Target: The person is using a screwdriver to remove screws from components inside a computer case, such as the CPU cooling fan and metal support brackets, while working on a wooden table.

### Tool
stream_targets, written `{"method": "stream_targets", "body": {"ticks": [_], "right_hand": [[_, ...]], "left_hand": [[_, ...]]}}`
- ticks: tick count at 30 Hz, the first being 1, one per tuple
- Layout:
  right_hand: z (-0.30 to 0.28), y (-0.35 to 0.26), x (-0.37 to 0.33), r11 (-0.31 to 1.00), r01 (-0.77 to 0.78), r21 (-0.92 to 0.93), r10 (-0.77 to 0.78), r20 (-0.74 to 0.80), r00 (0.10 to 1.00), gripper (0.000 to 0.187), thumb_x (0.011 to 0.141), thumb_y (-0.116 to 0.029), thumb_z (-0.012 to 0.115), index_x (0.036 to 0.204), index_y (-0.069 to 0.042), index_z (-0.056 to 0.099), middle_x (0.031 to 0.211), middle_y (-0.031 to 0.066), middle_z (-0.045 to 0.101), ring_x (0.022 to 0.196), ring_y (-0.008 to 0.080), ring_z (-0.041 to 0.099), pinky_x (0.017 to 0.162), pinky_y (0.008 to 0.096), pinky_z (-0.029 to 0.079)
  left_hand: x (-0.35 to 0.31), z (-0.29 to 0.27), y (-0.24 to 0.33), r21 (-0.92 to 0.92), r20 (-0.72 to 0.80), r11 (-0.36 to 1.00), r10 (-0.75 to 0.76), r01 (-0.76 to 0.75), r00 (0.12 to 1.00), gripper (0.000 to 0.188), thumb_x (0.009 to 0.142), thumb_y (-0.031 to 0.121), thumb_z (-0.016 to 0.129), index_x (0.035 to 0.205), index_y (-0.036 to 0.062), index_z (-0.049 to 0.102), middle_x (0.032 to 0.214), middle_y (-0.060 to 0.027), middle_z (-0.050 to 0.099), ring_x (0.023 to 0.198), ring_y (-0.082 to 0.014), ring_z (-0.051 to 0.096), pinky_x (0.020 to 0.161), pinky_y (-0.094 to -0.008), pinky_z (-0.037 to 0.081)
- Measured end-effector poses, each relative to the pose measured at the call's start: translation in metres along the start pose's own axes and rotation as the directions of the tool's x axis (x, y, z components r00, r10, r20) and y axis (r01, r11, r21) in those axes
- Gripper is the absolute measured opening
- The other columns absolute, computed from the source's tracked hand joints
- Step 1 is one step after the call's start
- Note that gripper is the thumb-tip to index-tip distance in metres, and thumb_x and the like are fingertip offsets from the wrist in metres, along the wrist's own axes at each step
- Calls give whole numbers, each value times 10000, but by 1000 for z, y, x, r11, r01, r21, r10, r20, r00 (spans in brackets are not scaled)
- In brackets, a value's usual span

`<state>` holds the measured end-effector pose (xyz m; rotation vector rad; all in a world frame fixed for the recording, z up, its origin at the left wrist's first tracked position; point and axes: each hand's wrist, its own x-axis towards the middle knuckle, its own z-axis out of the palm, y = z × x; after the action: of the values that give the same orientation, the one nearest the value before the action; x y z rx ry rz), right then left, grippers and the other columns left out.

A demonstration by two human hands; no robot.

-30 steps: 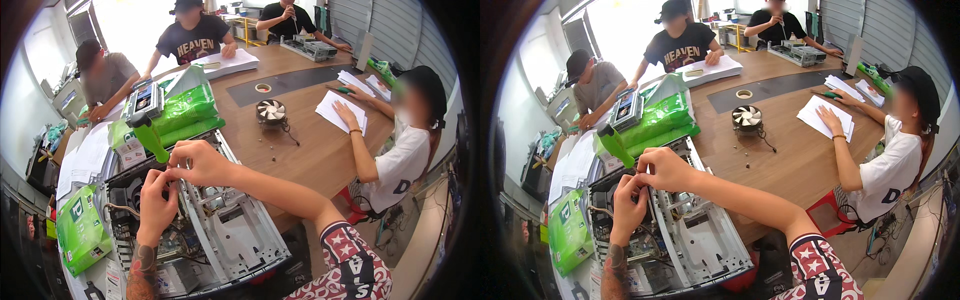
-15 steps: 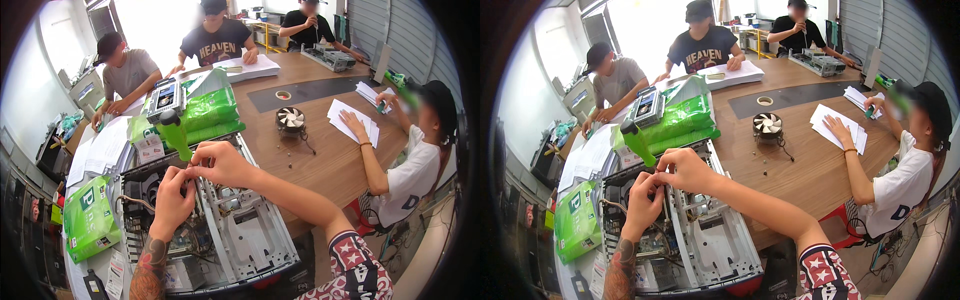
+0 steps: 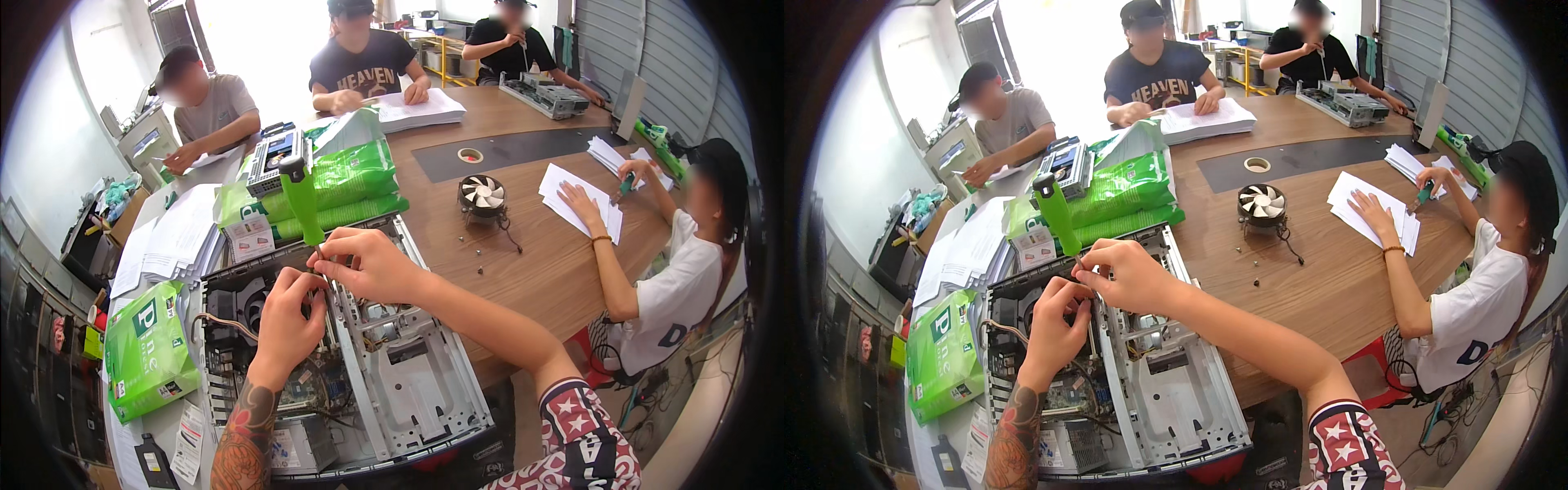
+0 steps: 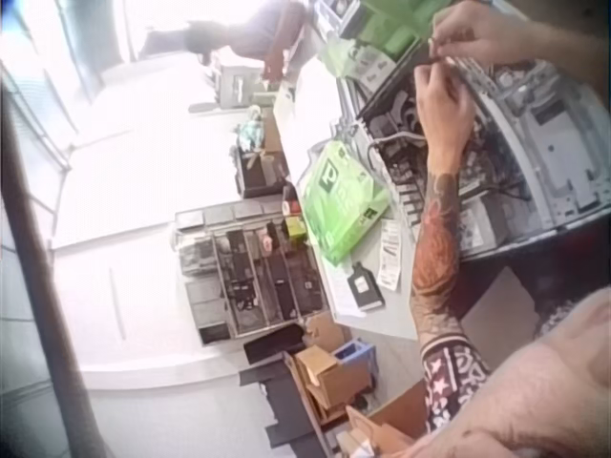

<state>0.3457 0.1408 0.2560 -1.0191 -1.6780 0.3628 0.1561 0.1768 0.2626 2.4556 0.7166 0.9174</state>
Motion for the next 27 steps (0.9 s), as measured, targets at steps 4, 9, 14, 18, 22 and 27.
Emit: {"method": "stream_targets", "body": {"ticks": [4, 9, 14, 18, 22, 27], "right_hand": [[-1, -8, 1, 998, -66, -22, 67, 31, 997, 165, 929, -179, 702, 1004, -38, 746, 905, 84, 661, 708, 139, 630, 633, 271, 507], [0, -7, 0, 998, -58, -2, 58, 24, 998, 166, 927, -187, 707, 1009, -49, 752, 887, 68, 660, 680, 125, 611, 598, 262, 489], [0, -13, 2, 996, -70, 54, 70, 10, 997, 173, 877, -156, 724, 950, -1, 749, 858, 131, 663, 673, 200, 645, 643, 323, 516], [-3, -16, -1, 996, -57, 65, 59, -28, 998, 171, 829, -151, 764, 915, -3, 770, 836, 123, 659, 666, 199, 634, 628, 319, 508], [2, -12, 3, 999, -1, 46, 1, -7, 1000, 215, 816, -174, 771, 938, 3, 767, 842, 118, 633, 662, 192, 616, 629, 325, 504], [-14, -22, -15, 996, 23, -86, -32, -102, 994, 446, 830, -240, 802, 1226, -75, 681, 998, 93, 592, 742, 150, 579, 663, 298, 503]], "left_hand": [[0, -3, 2, 4, 21, 999, -45, 44, 999, 140, 849, 24, 631, 984, 7, 661, 934, -126, 568, 774, -262, 636, 690, -356, 522], [0, -1, 1, -10, -11, 1000, -22, 21, 1000, 117, 854, 30, 632, 965, 10, 662, 919, -116, 574, 728, -258, 623, 677, -356, 515], [4, -3, 1, 0, -103, 1000, -21, 21, 994, 117, 833, 27, 685, 943, -8, 666, 879, -99, 578, 680, -203, 594, 623, -325, 505], [5, 8, -3, -281, -58, 952, -138, 117, 989, 205, 800, 51, 776, 963, -29, 681, 881, -52, 574, 649, -97, 548, 552, -251, 464], [7, 1, -6, -346, -5, 911, -239, 223, 971, 86, 839, 14, 742, 873, -50, 696, 908, -17, 560, 667, -41, 519, 537, -207, 417], [10, 12, -5, -359, 29, 913, -196, 193, 980, 71, 851, 8, 733, 881, -52, 711, 891, -24, 572, 705, -69, 530, 593, -217, 422]]}}
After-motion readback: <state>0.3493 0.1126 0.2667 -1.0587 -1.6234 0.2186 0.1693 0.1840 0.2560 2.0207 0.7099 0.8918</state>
